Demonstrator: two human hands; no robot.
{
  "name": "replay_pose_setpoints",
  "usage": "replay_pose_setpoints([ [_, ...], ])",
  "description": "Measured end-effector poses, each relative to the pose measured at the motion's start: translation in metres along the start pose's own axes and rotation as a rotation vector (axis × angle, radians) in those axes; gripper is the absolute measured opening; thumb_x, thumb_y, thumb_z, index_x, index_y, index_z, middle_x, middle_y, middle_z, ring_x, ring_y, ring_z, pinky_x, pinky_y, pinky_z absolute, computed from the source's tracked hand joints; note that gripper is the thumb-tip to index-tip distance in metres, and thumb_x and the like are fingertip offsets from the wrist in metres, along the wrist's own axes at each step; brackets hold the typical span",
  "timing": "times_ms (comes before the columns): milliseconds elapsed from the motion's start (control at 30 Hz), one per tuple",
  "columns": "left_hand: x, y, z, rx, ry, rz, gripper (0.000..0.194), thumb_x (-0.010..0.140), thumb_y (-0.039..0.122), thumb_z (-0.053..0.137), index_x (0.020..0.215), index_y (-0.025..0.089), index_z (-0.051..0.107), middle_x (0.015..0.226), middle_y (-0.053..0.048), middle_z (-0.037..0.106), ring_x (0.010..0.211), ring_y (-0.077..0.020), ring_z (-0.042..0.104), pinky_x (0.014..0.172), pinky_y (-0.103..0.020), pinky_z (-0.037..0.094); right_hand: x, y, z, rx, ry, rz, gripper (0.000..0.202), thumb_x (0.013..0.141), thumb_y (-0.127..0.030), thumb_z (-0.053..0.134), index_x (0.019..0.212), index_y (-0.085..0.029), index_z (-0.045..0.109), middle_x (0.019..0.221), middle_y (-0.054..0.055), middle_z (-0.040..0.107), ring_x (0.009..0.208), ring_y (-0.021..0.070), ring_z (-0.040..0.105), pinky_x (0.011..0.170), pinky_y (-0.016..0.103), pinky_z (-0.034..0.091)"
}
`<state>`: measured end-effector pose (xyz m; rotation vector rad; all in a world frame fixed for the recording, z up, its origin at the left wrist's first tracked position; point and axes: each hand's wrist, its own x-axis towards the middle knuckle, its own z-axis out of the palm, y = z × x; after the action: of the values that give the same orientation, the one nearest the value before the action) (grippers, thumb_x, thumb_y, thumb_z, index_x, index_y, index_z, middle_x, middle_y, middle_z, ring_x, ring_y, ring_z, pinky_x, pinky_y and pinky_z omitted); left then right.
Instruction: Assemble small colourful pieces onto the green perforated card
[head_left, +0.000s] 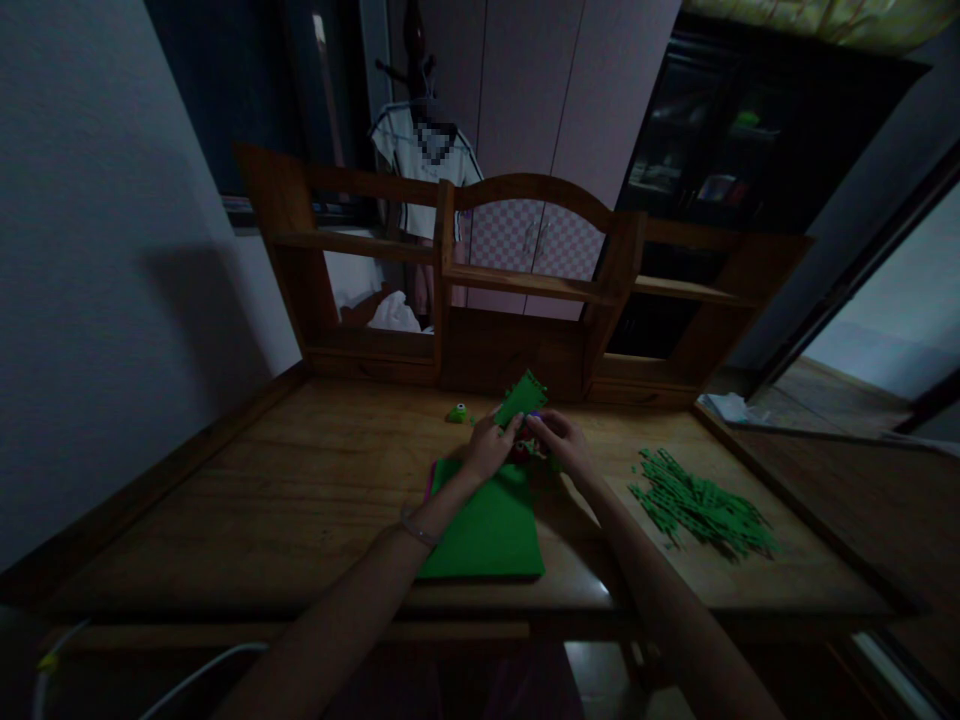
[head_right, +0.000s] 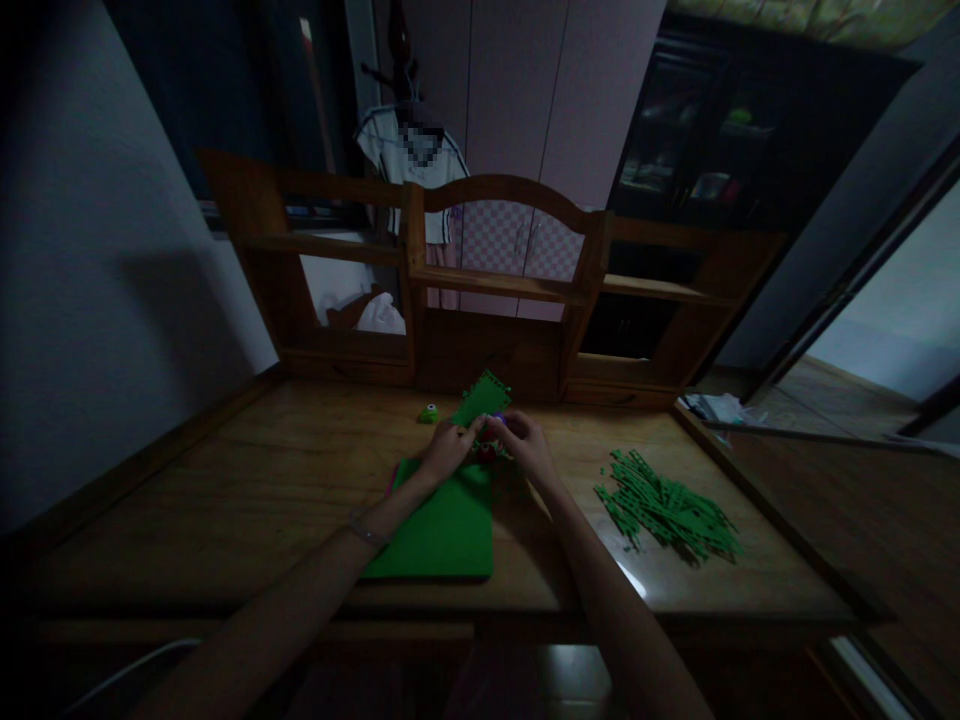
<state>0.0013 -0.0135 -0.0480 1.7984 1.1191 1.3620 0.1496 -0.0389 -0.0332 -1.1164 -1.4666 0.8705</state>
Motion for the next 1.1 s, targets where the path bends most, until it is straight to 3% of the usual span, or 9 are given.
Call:
replay_pose_setpoints([
  [200,-0.001,0.004,-0.002,-0.091,-0.010,0.026,0.044,0.090,0.047,0.034,0.097,0.017,0.065,0.102,-0.007,0.067,0.098,-0.0199,0.060,0.088,-0.029,0.043,0.000,0.003,-0.001,-0.033,0.000,-0.011,0.034,0.074,-0.051,0.062,0.081,-0.018,0.060,0.066,0.000,0.059,0.056,0.0119,0.052,0.050,0.022,0.038],
  [467,-0.002,0.006,-0.005,-0.092,-0.041,-0.047,0.049,0.087,0.053,0.035,0.076,0.017,0.065,0.066,-0.004,0.065,0.083,-0.0210,0.062,0.079,-0.029,0.045,-0.003,-0.003,0.003,-0.024,-0.014,0.013,0.035,0.070,-0.052,0.066,0.079,-0.019,0.060,0.068,0.000,0.059,0.058,0.0120,0.052,0.050,0.022,0.038],
  [667,-0.002,0.007,-0.004,-0.101,-0.035,-0.055,0.048,0.087,0.053,0.036,0.074,0.018,0.064,0.058,-0.003,0.062,0.081,-0.0215,0.062,0.075,-0.030,0.047,-0.005,-0.010,0.005,-0.035,-0.018,0.020,0.041,0.067,-0.056,0.065,0.082,-0.018,0.061,0.071,0.001,0.060,0.061,0.0129,0.053,0.051,0.022,0.039],
  [1100,0.000,0.007,-0.005,-0.036,-0.027,0.025,0.043,0.090,0.048,0.036,0.087,0.017,0.066,0.085,-0.005,0.069,0.087,-0.0191,0.062,0.082,-0.029,0.045,-0.005,-0.014,0.006,-0.035,-0.001,-0.020,0.040,0.069,-0.056,0.062,0.085,-0.019,0.060,0.067,0.001,0.056,0.059,0.0134,0.050,0.047,0.022,0.036],
])
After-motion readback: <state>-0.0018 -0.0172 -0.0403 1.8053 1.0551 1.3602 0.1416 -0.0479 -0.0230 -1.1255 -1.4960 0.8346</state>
